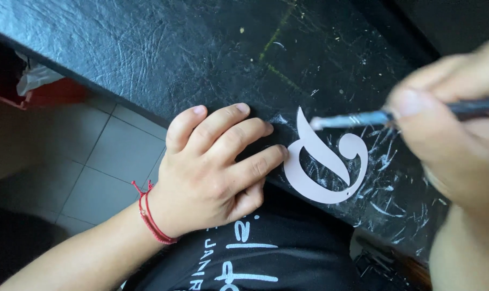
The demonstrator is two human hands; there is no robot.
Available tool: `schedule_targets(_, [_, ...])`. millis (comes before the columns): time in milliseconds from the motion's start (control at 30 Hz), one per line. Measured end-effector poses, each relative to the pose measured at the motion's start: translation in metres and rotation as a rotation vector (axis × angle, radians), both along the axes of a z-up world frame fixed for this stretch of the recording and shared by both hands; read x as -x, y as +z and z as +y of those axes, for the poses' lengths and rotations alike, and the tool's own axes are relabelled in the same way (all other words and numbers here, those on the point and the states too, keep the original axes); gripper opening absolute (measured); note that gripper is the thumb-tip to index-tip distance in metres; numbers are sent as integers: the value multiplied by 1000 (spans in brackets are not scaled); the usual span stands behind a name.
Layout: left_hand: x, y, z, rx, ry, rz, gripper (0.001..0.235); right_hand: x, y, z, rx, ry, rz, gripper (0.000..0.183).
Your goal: Painting a wooden decorative letter with pink paint using a small brush.
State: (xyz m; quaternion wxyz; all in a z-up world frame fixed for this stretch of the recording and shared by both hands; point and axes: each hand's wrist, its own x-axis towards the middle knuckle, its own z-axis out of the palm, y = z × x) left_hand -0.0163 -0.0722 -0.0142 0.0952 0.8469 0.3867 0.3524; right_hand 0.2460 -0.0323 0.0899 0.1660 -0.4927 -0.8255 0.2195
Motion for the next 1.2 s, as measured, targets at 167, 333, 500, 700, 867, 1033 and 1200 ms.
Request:
schedule_targets(167, [1, -1, 0, 10, -10, -8, 32, 30, 12, 1, 117, -57, -96, 21])
schedule_targets(333, [1, -2, 0, 5, -9, -22, 32, 41, 5, 2, 74, -60, -9, 22])
schedule_targets(500, [0, -3, 0, -3, 2, -13, 32, 30, 0, 11, 5, 25, -15, 21])
schedule_targets(700, [1, -4, 1, -5, -5, -26, 32, -18, -1, -2, -4, 42, -179, 25])
schedule_targets(867, [0, -4, 1, -8, -2, -29, 31, 24, 13, 3, 124, 8, -110, 14])
schedule_targets(1033, [1, -4, 0, -6, 0, -25, 32, 31, 3, 9, 59, 35, -73, 19])
schedule_targets(1200, [1, -3, 1, -8, 1, -30, 31, -54, -41, 35, -48, 324, 175, 15])
